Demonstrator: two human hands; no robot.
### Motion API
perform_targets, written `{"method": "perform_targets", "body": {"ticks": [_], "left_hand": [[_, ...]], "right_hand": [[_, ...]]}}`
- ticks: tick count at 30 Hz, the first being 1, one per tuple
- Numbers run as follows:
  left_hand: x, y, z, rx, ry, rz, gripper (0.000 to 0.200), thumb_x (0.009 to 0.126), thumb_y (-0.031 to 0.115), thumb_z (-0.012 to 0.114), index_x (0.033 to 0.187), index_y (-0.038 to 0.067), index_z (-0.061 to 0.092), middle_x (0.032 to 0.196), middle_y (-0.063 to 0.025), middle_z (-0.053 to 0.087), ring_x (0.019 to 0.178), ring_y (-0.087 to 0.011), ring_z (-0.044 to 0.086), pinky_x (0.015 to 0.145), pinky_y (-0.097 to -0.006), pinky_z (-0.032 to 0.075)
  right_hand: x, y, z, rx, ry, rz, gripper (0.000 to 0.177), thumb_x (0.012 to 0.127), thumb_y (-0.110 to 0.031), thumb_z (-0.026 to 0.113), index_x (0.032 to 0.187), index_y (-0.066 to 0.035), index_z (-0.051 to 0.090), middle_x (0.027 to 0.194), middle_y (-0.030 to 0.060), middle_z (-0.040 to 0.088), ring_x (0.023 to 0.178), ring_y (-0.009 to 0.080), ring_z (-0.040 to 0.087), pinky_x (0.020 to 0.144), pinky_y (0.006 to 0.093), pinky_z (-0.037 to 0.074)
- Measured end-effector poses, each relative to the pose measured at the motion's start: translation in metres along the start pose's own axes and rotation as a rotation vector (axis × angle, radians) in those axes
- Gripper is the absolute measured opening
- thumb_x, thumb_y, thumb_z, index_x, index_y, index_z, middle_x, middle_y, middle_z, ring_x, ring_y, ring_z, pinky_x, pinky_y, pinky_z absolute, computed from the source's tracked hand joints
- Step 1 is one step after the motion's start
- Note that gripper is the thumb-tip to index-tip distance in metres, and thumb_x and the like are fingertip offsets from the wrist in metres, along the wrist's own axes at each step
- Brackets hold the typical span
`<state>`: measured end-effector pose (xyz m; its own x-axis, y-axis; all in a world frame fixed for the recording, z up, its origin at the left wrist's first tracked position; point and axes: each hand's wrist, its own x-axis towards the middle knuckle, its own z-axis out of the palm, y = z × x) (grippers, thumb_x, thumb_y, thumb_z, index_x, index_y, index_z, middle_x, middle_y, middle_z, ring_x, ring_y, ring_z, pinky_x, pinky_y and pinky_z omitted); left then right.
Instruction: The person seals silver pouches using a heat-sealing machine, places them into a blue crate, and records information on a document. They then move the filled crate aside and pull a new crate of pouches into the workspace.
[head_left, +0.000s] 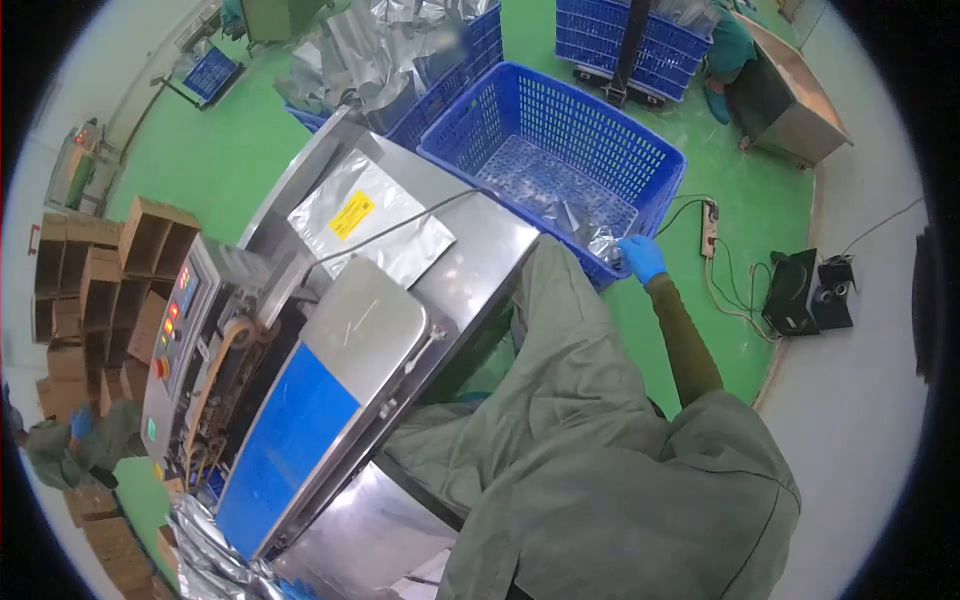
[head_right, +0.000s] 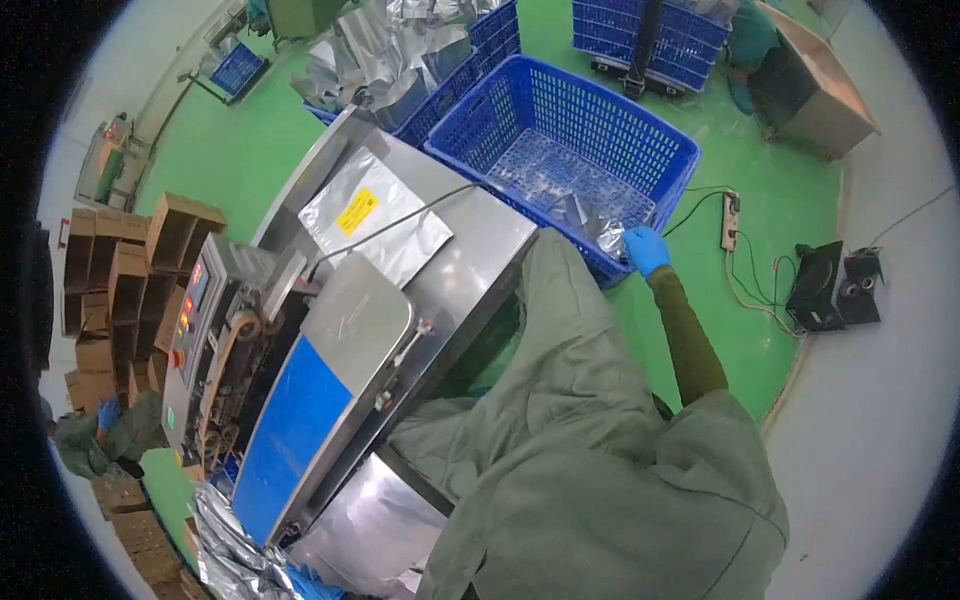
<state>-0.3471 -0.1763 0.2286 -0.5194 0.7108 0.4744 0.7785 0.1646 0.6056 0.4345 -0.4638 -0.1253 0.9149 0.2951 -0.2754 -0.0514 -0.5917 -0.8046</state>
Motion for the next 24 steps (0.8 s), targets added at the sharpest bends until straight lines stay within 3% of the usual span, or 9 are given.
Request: {"method": "perform_targets", "body": {"ticks": [4,8,9,12,14,15,19,21,24], "left_hand": [[-0.077,0.049,0.002,-0.072,-0.136,-0.065,0.032,0.088,0.028,0.051,0.101,0.000,0.061,0.104,-0.0139,0.061,0.091,-0.0235,0.057,0.080,-0.0324,0.047],[-0.123,0.078,0.008,-0.151,-0.326,-0.358,0.028,0.090,0.023,0.051,0.098,-0.001,0.063,0.101,-0.0138,0.062,0.087,-0.0229,0.059,0.077,-0.0321,0.048],[-0.139,0.095,0.008,0.121,-0.325,0.125,0.028,0.090,0.018,0.051,0.104,-0.004,0.060,0.101,-0.0135,0.062,0.092,-0.0247,0.057,0.082,-0.0333,0.046],[-0.167,0.144,0.013,0.031,-0.412,0.028,0.030,0.088,0.018,0.053,0.107,-0.005,0.058,0.093,-0.0131,0.063,0.083,-0.0216,0.057,0.078,-0.0309,0.046],[-0.164,0.129,0.010,0.032,-0.471,-0.031,0.030,0.088,0.018,0.053,0.106,-0.005,0.058,0.090,-0.0123,0.063,0.080,-0.0213,0.056,0.076,-0.0312,0.046],[-0.162,0.120,0.010,0.007,-0.535,-0.083,0.030,0.088,0.019,0.054,0.105,-0.005,0.059,0.086,-0.0115,0.063,0.077,-0.0209,0.055,0.073,-0.0315,0.046],[-0.150,0.085,0.013,0.091,-0.538,0.064,0.029,0.088,0.019,0.052,0.101,-0.006,0.059,0.081,-0.0111,0.063,0.073,-0.0226,0.055,0.069,-0.0334,0.045],[-0.138,0.042,0.025,-0.184,-0.608,-0.053,0.036,0.085,0.017,0.058,0.116,-0.001,0.052,0.105,-0.0052,0.056,0.090,-0.0123,0.051,0.078,-0.0248,0.042],[-0.163,0.108,0.072,-0.498,-0.678,-0.069,0.035,0.087,0.013,0.053,0.117,-0.005,0.050,0.113,-0.0128,0.054,0.100,-0.0181,0.051,0.089,-0.0297,0.040]], "right_hand": [[0.107,0.026,0.032,-0.338,0.028,0.003,0.037,0.075,-0.034,0.053,0.088,0.000,0.063,0.090,0.0223,0.062,0.083,0.0370,0.061,0.073,0.0421,0.048],[0.160,0.022,0.068,-0.565,-0.065,0.031,0.039,0.075,-0.033,0.052,0.096,-0.002,0.063,0.099,0.0233,0.060,0.097,0.0381,0.057,0.082,0.0430,0.046],[0.161,0.021,0.076,-0.615,-0.053,0.051,0.038,0.074,-0.031,0.051,0.095,-0.003,0.064,0.097,0.0221,0.061,0.093,0.0381,0.059,0.082,0.0437,0.047],[0.194,0.035,0.093,-0.715,-0.020,0.027,0.039,0.076,-0.031,0.049,0.099,-0.003,0.064,0.099,0.0208,0.061,0.091,0.0369,0.060,0.080,0.0446,0.048],[0.220,0.032,0.090,-0.922,-0.237,-0.095,0.035,0.076,-0.028,0.052,0.101,-0.006,0.065,0.102,0.0200,0.061,0.094,0.0343,0.060,0.082,0.0430,0.048],[0.206,-0.003,0.075,-1.140,-0.275,-0.370,0.022,0.073,-0.021,0.057,0.087,-0.009,0.068,0.094,0.0175,0.063,0.087,0.0324,0.062,0.078,0.0413,0.050],[0.172,-0.109,0.062,-1.032,-0.083,-0.703,0.020,0.070,-0.018,0.057,0.083,-0.008,0.068,0.086,0.0148,0.065,0.081,0.0318,0.063,0.070,0.0423,0.051],[0.139,-0.169,0.047,-1.007,-0.100,-0.958,0.016,0.067,-0.019,0.059,0.077,-0.009,0.066,0.075,0.0135,0.063,0.072,0.0315,0.062,0.065,0.0423,0.050],[0.069,-0.263,0.014,-0.780,-0.068,-1.119,0.009,0.064,-0.016,0.060,0.070,-0.009,0.063,0.069,0.0140,0.062,0.063,0.0318,0.061,0.060,0.0408,0.049]]}}
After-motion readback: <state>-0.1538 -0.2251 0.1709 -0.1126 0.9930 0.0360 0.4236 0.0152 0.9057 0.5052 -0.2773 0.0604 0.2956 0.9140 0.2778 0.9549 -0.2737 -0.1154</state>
